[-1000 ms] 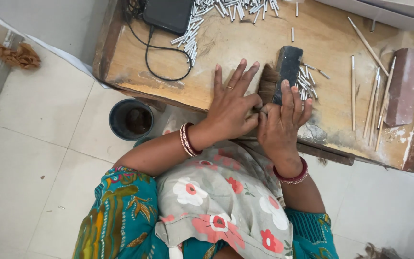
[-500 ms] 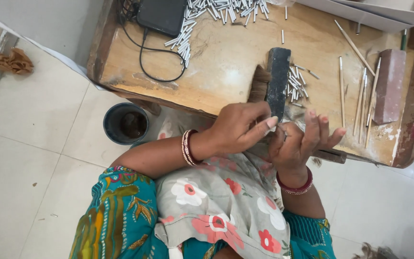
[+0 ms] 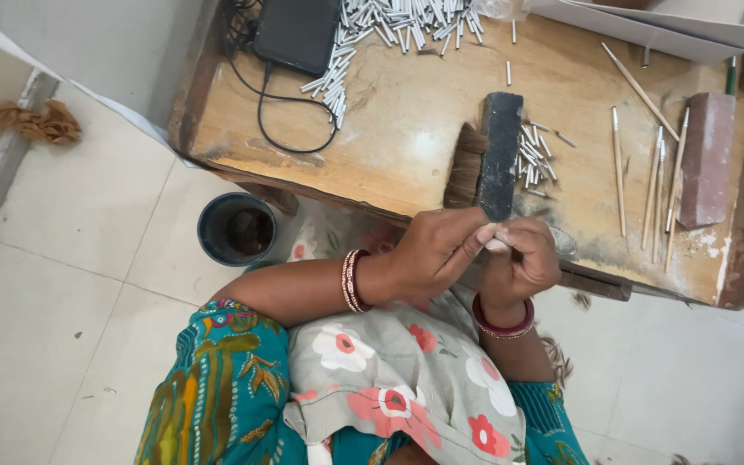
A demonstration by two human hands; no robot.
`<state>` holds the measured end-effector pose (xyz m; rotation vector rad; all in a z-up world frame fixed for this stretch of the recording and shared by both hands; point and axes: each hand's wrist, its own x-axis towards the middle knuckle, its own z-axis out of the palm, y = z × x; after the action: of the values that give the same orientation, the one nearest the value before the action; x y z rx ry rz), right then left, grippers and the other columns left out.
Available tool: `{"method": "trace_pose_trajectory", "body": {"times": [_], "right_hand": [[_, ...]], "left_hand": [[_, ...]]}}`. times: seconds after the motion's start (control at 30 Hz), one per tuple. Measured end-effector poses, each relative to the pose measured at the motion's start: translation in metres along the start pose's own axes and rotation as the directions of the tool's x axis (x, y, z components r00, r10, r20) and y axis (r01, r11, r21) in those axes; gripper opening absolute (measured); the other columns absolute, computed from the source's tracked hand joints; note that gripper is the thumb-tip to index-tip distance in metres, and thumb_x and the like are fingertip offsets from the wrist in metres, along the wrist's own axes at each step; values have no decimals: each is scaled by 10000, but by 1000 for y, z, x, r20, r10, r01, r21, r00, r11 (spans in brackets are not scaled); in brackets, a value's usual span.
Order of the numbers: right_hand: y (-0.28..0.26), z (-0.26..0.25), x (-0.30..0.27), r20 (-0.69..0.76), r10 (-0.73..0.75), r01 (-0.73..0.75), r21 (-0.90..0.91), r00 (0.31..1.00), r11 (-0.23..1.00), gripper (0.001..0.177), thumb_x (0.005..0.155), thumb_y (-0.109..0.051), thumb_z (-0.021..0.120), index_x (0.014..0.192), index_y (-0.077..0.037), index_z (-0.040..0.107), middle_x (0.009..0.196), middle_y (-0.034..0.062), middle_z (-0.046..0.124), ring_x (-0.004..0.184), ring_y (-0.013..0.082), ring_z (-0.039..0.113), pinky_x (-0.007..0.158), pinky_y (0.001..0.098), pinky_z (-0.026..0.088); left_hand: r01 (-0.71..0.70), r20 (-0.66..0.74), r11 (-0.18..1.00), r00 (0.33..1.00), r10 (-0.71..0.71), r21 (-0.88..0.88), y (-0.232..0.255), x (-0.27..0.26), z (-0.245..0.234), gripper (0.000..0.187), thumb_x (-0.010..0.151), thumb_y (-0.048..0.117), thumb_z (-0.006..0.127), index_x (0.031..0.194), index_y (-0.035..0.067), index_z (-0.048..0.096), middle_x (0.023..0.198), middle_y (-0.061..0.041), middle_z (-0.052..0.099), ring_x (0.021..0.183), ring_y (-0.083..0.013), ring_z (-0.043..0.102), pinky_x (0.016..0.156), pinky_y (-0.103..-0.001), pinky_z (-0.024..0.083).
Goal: The person is cleaning or brushing small metal pins using a stiff-bristled brush mounted on a wooden block at a workbench.
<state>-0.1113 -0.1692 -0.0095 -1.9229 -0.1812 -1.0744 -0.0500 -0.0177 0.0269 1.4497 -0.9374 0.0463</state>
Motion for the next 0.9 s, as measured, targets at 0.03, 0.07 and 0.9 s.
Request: {"method": "trace_pose_trajectory", "body": {"times": [0.03,0.07,0.9], "right_hand": [[1,5,-1,2,-2,2,16,1000,1000,203,1037,-164,725,969,-8,614,999,125,667,801,208,622,728,294,494],[1,10,-2,-22,-47,46,-40,999,998,237,1064,-207,679,968,-14,579,987,117,636,803,203,614,724,298,494],[-6,8,11,-116,162,-133,225,980,965,372,1078,-350,670,1029,-17,511,978,67,526,708,100,508,620,223,434]], "left_hand": [[2,-6,1000,1000,-2,15,-5,-2,-1,151,1088,150,531,991,40,569,831,-166,578,768,-383,632,648,-450,482],[-3,17,1000,1000,3,7,-10,-4,-2,162,1092,159,530,986,42,566,827,-168,572,771,-383,632,657,-454,483],[72,81,997,994,-74,22,-28,49,-47,118,1018,104,644,1123,55,669,989,-94,688,894,-193,694,799,-287,542]]}}
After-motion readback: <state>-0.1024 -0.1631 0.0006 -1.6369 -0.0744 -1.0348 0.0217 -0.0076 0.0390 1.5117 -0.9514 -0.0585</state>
